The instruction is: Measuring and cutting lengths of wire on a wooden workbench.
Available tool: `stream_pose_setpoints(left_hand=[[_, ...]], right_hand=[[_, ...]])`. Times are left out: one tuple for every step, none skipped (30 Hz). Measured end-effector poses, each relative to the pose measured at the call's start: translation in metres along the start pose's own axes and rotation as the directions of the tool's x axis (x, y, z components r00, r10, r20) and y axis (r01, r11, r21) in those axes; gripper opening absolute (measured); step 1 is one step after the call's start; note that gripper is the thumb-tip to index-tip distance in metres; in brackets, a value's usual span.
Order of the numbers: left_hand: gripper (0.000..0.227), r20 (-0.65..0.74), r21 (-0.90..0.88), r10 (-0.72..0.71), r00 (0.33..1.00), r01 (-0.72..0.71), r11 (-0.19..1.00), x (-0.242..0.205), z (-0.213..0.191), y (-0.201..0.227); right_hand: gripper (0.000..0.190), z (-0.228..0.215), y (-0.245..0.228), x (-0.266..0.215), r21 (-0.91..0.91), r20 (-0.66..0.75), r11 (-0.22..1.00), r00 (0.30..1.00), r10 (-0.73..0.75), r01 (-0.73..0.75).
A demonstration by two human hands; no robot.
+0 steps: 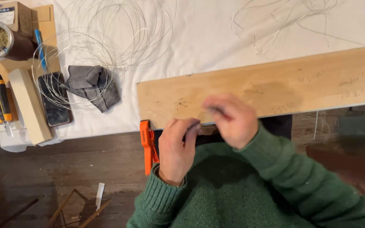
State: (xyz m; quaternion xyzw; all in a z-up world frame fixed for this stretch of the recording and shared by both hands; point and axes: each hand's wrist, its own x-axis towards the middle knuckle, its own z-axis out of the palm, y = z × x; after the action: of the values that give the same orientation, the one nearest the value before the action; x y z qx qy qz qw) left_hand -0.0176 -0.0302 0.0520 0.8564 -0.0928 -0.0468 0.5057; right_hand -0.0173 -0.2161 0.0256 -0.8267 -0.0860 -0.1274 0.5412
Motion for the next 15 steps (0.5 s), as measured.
stream_pose_setpoints(left_hand=[[0.012, -0.031, 0.180, 0.281, 0.959, -0.272, 0.945, -0.001, -0.002, -0.001], [0.012, -0.031, 0.178, 0.280, 0.960, -0.270, 0.946, 0.001, -0.004, 0.002], [0.013, -0.029, 0.213, 0.299, 0.954, -0.287, 0.934, 0.001, -0.007, 0.005], [0.014, -0.029, 0.250, 0.321, 0.947, -0.304, 0.919, 0.003, -0.009, 0.008], [0.014, -0.032, 0.251, 0.321, 0.946, -0.304, 0.919, 0.006, -0.011, 0.012], [0.015, -0.045, 0.293, 0.360, 0.932, -0.332, 0.897, 0.008, -0.013, 0.016], [0.016, -0.056, 0.335, 0.398, 0.916, -0.358, 0.871, 0.009, -0.015, 0.020], [0.016, -0.064, 0.339, 0.394, 0.917, -0.351, 0.873, 0.010, -0.015, 0.020], [0.016, -0.053, 0.348, 0.407, 0.912, -0.366, 0.863, 0.011, -0.015, 0.019], [0.017, -0.040, 0.361, 0.412, 0.910, -0.371, 0.856, 0.008, -0.017, 0.019], [0.017, -0.046, 0.368, 0.398, 0.916, -0.355, 0.859, 0.005, -0.016, 0.019], [0.019, -0.015, 0.377, 0.401, 0.916, -0.366, 0.851, 0.004, -0.016, 0.018], [0.023, 0.016, 0.386, 0.402, 0.915, -0.377, 0.842, 0.004, -0.015, 0.017], [0.023, 0.003, 0.396, 0.403, 0.915, -0.371, 0.840, 0.003, -0.013, 0.014], [0.023, 0.010, 0.369, 0.423, 0.906, -0.396, 0.841, 0.002, -0.011, 0.011]], right_hand=[[0.018, -0.003, 0.003, 0.004, 0.096, -0.049, 0.987, 0.989, 0.137, -0.132], [0.018, -0.017, 0.004, 0.018, 0.096, -0.047, 0.986, 0.989, 0.139, -0.134], [0.015, -0.030, 0.005, 0.031, 0.116, -0.060, 0.975, 0.979, 0.197, -0.189], [0.015, -0.043, 0.007, 0.046, 0.138, -0.070, 0.961, 0.966, 0.250, -0.239], [0.015, -0.057, 0.011, 0.060, 0.138, -0.068, 0.962, 0.966, 0.248, -0.237], [0.018, -0.070, 0.016, 0.073, 0.127, -0.040, 0.969, 0.975, 0.217, -0.210], [0.021, -0.082, 0.020, 0.086, 0.117, -0.010, 0.976, 0.982, 0.186, -0.184], [0.021, -0.098, 0.029, 0.098, 0.119, -0.002, 0.976, 0.983, 0.183, -0.181], [0.021, -0.113, 0.038, 0.111, 0.003, -0.014, 0.990, 0.990, 0.144, -0.144], [0.022, -0.125, 0.046, 0.123, -0.106, -0.015, 0.988, 0.994, 0.109, -0.110], [0.022, -0.138, 0.066, 0.114, -0.097, 0.001, 0.989, 0.994, 0.111, -0.110], [0.020, -0.152, 0.087, 0.108, -0.159, -0.021, 0.974, 0.987, 0.160, -0.161], [0.020, -0.164, 0.108, 0.103, -0.219, -0.045, 0.952, 0.977, 0.207, -0.212], [0.020, -0.169, 0.125, 0.091, -0.215, -0.036, 0.957, 0.980, 0.193, -0.196], [0.022, -0.175, 0.142, 0.080, -0.302, -0.090, 0.931, 0.979, 0.184, -0.203]])
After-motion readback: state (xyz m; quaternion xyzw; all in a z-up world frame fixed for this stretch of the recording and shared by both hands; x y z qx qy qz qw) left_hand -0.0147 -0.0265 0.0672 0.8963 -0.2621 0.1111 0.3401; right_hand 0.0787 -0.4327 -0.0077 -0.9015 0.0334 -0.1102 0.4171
